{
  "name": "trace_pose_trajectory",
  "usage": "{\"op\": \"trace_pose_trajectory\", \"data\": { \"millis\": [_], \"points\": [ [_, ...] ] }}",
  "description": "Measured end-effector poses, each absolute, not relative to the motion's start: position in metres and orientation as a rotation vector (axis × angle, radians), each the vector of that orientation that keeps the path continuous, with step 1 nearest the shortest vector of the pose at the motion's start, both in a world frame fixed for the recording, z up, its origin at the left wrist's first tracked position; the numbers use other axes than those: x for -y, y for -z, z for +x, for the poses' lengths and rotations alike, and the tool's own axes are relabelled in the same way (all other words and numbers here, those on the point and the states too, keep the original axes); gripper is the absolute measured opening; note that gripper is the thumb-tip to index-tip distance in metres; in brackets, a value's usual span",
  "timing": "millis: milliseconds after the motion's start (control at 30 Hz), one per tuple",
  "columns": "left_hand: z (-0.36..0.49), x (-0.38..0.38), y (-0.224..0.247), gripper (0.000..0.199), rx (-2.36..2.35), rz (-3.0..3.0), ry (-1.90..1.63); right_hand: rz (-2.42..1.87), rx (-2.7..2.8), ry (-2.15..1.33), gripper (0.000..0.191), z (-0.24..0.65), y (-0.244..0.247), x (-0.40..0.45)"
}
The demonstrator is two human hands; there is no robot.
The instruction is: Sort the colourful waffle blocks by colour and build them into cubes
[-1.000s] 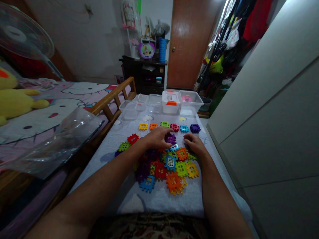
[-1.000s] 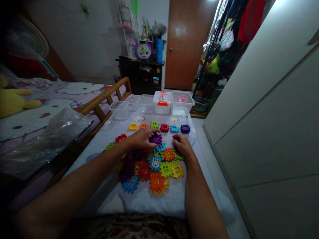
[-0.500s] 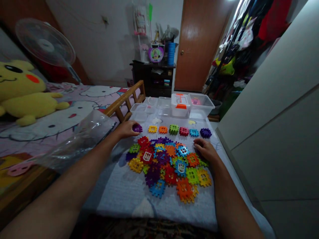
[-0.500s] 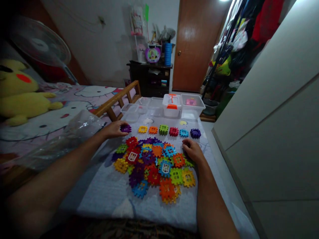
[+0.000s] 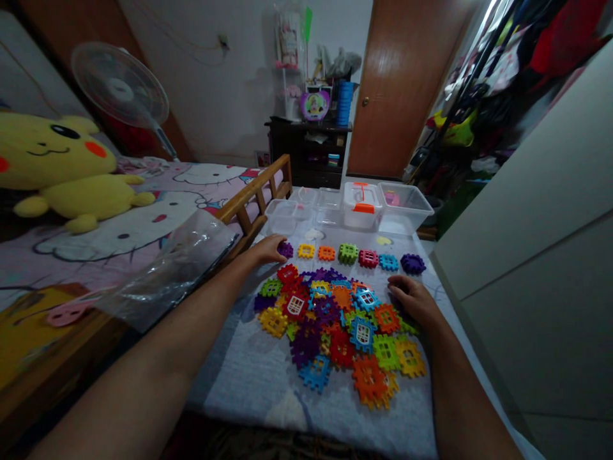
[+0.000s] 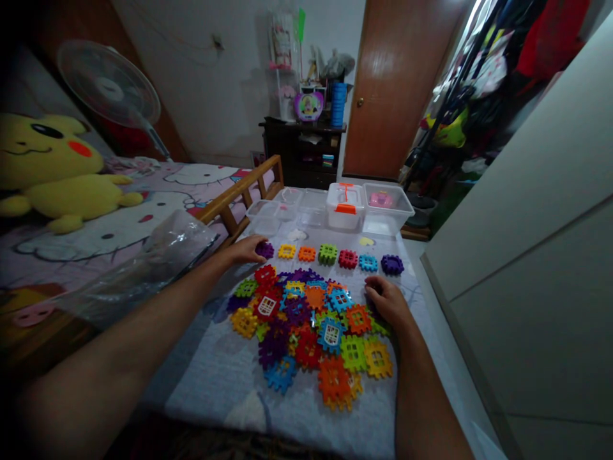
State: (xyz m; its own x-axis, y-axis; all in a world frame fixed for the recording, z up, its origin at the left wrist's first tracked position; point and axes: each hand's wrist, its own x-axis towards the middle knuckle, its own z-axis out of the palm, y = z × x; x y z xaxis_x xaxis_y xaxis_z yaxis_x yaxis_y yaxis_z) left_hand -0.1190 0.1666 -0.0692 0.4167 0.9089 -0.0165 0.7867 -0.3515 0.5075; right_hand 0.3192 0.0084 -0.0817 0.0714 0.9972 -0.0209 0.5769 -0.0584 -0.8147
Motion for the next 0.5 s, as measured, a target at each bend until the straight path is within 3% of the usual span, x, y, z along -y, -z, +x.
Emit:
{"op": "trace_pose_trajectory", "data": {
  "millis": [200,500],
  "points": [
    [-0.128,-0.176,0.074,0.047,-1.448,2.217,-0.216,-1.729,1.589,-0.812,0.037,0.320,0.083,-0.010],
    [-0.110,-0.172,0.058,0.027,-1.453,2.334,-0.072,-1.670,1.585,-0.760,0.027,0.318,0.085,-0.011]
  ]
}}
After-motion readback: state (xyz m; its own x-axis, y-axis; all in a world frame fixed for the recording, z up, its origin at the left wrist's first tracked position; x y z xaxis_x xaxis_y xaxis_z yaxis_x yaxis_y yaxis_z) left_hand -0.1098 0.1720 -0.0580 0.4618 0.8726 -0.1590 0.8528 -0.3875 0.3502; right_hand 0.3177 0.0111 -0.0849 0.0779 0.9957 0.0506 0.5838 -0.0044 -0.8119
